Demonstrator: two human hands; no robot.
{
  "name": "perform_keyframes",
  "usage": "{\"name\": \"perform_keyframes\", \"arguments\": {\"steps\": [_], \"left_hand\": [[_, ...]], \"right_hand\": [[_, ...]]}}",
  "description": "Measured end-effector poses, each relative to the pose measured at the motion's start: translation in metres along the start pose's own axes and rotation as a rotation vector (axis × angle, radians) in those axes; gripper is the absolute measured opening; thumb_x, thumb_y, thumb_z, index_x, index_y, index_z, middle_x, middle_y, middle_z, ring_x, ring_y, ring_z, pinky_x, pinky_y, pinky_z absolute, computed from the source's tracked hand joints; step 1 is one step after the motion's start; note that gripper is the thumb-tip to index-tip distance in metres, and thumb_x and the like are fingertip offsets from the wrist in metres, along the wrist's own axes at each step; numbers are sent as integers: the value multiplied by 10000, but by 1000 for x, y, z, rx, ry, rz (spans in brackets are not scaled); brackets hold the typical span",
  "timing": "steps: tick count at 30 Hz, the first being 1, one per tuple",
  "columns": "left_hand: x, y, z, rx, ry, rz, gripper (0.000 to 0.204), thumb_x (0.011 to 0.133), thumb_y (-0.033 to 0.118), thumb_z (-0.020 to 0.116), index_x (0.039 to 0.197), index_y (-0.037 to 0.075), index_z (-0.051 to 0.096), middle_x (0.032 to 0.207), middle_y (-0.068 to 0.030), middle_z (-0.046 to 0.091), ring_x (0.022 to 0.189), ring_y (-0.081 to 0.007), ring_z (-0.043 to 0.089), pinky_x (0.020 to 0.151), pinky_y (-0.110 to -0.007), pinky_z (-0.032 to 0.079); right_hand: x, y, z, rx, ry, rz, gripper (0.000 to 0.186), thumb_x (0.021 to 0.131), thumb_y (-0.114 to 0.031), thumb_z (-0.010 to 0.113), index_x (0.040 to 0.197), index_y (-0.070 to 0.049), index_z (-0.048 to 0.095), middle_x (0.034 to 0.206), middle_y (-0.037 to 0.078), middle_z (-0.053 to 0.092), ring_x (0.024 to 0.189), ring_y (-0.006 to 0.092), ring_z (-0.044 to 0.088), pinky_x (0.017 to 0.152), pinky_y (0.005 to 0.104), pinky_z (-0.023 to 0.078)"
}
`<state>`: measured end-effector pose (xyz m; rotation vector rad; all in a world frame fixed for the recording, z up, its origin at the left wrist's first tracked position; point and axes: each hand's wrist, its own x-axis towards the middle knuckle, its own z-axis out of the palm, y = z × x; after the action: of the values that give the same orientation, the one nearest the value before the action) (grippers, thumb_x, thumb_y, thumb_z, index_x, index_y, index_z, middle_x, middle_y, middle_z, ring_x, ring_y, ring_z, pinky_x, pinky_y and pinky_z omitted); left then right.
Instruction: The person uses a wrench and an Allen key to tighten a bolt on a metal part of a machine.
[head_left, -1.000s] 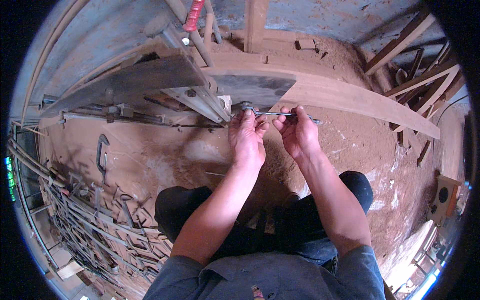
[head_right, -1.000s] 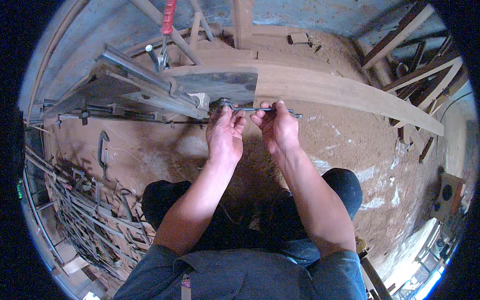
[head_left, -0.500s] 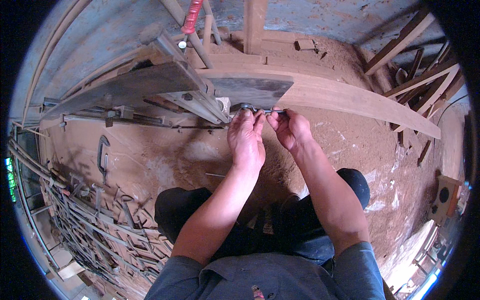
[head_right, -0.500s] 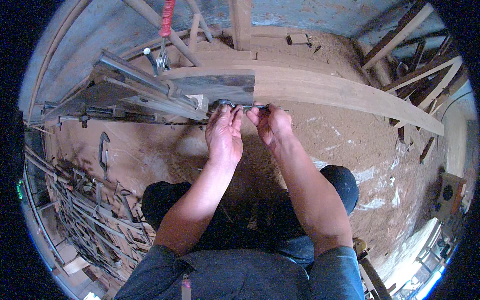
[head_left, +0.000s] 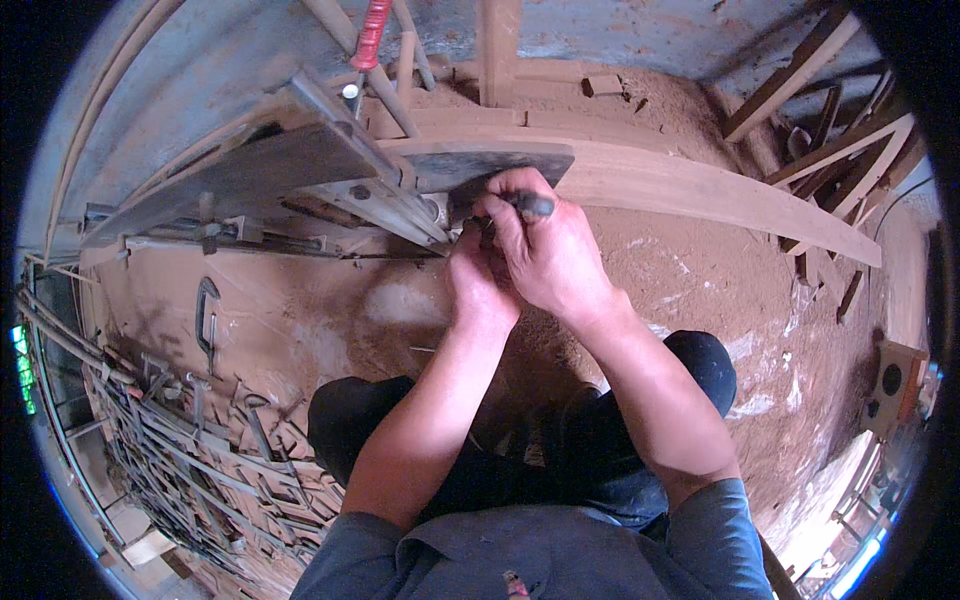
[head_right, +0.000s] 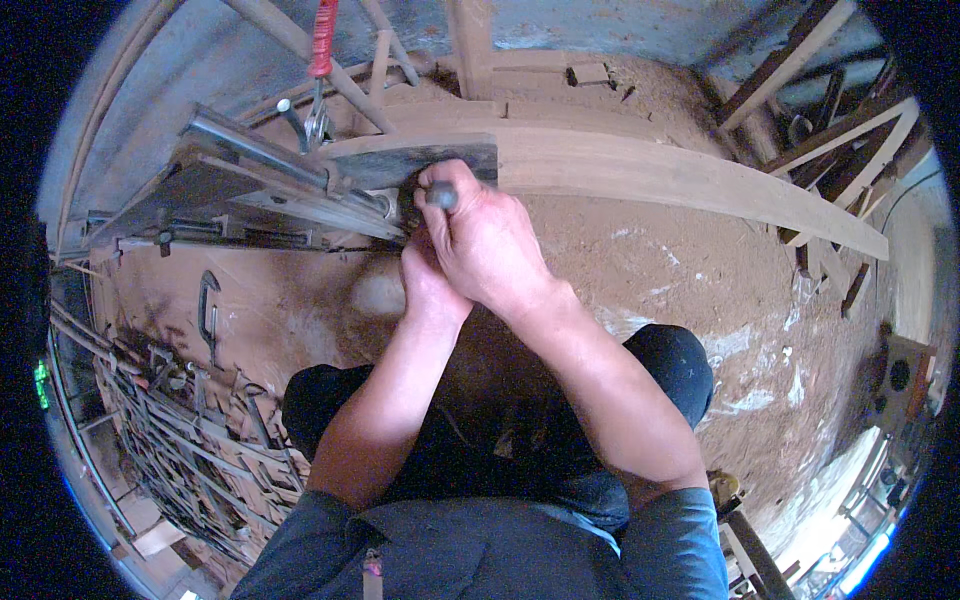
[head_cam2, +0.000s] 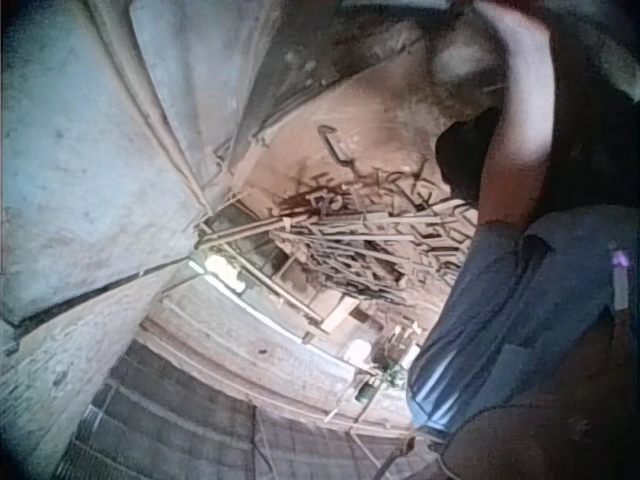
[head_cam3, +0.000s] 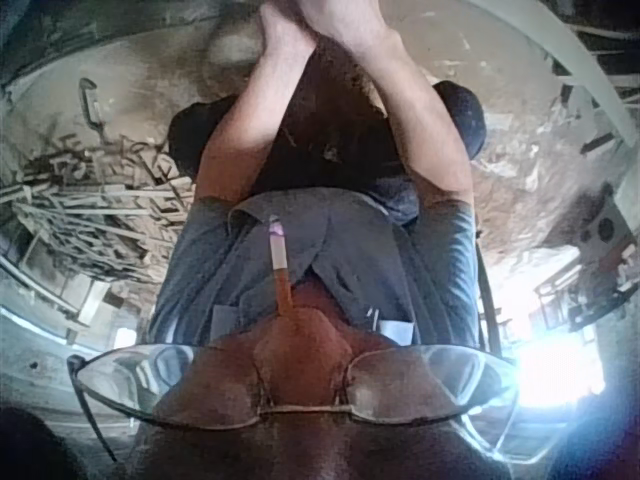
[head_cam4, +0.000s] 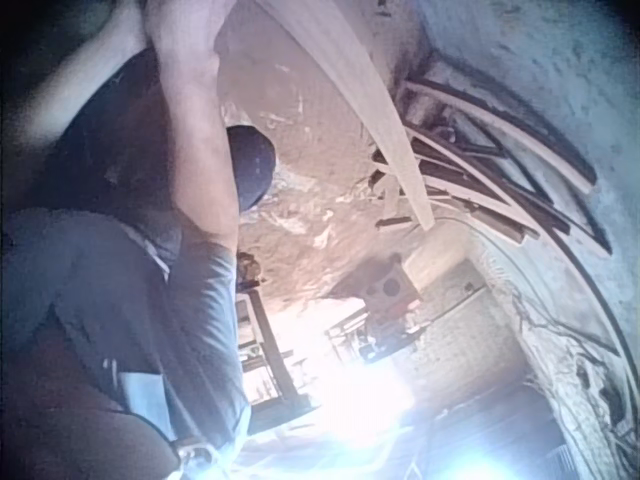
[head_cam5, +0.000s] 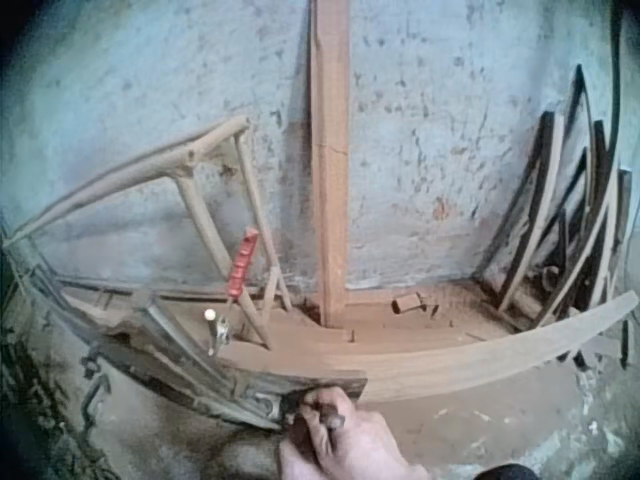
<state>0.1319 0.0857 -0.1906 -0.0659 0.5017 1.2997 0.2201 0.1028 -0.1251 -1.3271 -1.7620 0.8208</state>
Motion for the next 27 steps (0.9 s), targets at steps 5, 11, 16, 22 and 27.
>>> {"name": "perform_keyframes", "arguments": {"steps": [5,11,16,22,27], "left_hand": [[15,-10,-18,-7,-35,34,332,963,304,313,1092,76,516,1071,-84,554,1057,-200,535,943,-380,410],[10,-2,-26,21,-88,-6,328,958,325,337,1080,82,521,1056,-74,556,1041,-195,535,930,-368,413],[15,-2,-84,84,-253,42,355,927,393,362,1036,110,546,1075,-65,559,1079,-215,521,973,-410,389],[-1,-12,-12,208,208,-32,337,987,370,341,1014,106,548,924,-46,613,887,-212,588,806,-350,478],[-1,-12,-21,197,256,104,132,944,192,522,1004,75,537,935,-58,610,806,-150,609,698,-271,504]], "right_hand": [[3,-3,-5,-217,-122,-162,191,850,-139,541,990,-23,482,724,188,617,699,378,622,634,471,502],[3,-1,8,-99,-1,-45,152,851,-174,558,917,-53,495,718,193,603,675,383,611,608,463,491],[-13,-1,11,-147,-69,-375,135,804,-166,610,868,-82,527,706,104,564,667,319,590,607,408,498],[-33,28,-1,509,147,420,248,981,-211,421,905,-25,566,864,78,637,687,136,576,604,303,486],[-29,55,2,1176,485,846,273,988,-229,338,938,-3,484,811,112,569,640,210,571,591,361,518]]}}
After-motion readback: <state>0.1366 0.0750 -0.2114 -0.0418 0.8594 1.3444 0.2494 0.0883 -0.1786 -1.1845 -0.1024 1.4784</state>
